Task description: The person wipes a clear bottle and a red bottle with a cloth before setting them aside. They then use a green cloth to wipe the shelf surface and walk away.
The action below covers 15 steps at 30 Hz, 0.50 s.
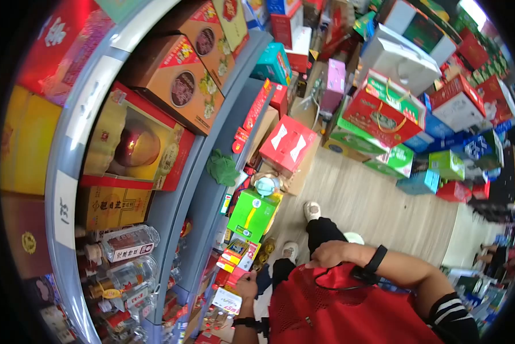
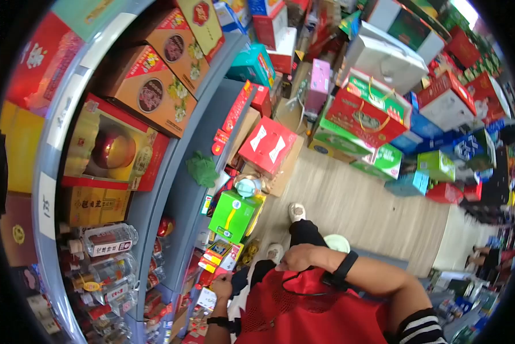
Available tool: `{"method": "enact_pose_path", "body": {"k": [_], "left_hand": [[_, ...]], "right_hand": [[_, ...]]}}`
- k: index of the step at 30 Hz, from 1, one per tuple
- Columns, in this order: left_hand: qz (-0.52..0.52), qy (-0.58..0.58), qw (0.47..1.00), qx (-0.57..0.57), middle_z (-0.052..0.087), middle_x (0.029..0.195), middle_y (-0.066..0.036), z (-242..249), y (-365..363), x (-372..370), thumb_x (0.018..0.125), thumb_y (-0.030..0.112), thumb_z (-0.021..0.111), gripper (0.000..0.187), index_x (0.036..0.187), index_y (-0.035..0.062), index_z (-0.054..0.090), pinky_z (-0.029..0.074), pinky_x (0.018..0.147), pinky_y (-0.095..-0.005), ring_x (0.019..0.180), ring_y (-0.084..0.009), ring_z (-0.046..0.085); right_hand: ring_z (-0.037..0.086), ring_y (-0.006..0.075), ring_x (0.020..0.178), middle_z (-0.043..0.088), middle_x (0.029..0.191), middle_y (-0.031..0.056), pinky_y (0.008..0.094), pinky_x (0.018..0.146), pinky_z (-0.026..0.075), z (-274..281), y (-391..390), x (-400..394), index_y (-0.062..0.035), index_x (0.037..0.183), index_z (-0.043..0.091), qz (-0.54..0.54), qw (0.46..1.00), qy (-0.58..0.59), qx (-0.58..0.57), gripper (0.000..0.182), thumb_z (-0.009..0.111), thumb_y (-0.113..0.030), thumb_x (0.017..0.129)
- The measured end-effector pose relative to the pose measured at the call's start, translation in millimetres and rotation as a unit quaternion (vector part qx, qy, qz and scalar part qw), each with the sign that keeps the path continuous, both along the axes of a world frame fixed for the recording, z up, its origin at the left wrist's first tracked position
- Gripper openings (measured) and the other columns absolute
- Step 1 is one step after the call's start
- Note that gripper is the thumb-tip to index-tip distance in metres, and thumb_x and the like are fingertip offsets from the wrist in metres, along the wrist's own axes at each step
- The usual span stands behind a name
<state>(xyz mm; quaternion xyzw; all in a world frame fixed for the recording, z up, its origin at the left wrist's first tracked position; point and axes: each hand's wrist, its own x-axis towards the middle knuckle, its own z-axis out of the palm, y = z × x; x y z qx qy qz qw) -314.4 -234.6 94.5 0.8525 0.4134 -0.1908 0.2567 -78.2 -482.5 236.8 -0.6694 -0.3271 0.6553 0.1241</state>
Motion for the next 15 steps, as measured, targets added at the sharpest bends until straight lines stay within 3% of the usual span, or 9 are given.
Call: {"method": "enact_pose_path", "body": {"k": [10, 15], "left_hand": [[0.095, -0.054, 0.994, -0.023, 0.066, 0.080, -0.019, 15.3, -58.7, 130.8, 0.083, 0.049, 0.056, 0.046, 0.083, 0.0052, 0.069, 0.050, 0.073, -0.0437, 0.081, -0.0358, 0.064], [0.169, -0.058, 0.983, -0.031, 0.067, 0.082, -0.017, -8.2, -118.4, 192.8, 0.082, 0.047, 0.056, 0.041, 0.084, 0.0085, 0.070, 0.050, 0.076, -0.0425, 0.081, -0.0349, 0.064]], "right_hand": [[0.055, 0.0395, 0.102, 0.061, 0.105, 0.0238, 0.0439, 0.087, 0.043, -8.3, -48.8, 121.2, -0.0022, 0.108, 0.060, 0.125, 0.992, -0.001, -0.006, 0.059, 0.041, -0.055, 0.090], [0.058, 0.0376, 0.100, 0.062, 0.104, 0.0209, 0.0427, 0.087, 0.045, 0.6, -73.4, 204.4, -0.0054, 0.116, 0.057, 0.239, 0.969, -0.050, -0.035, 0.058, 0.043, -0.055, 0.089]]}}
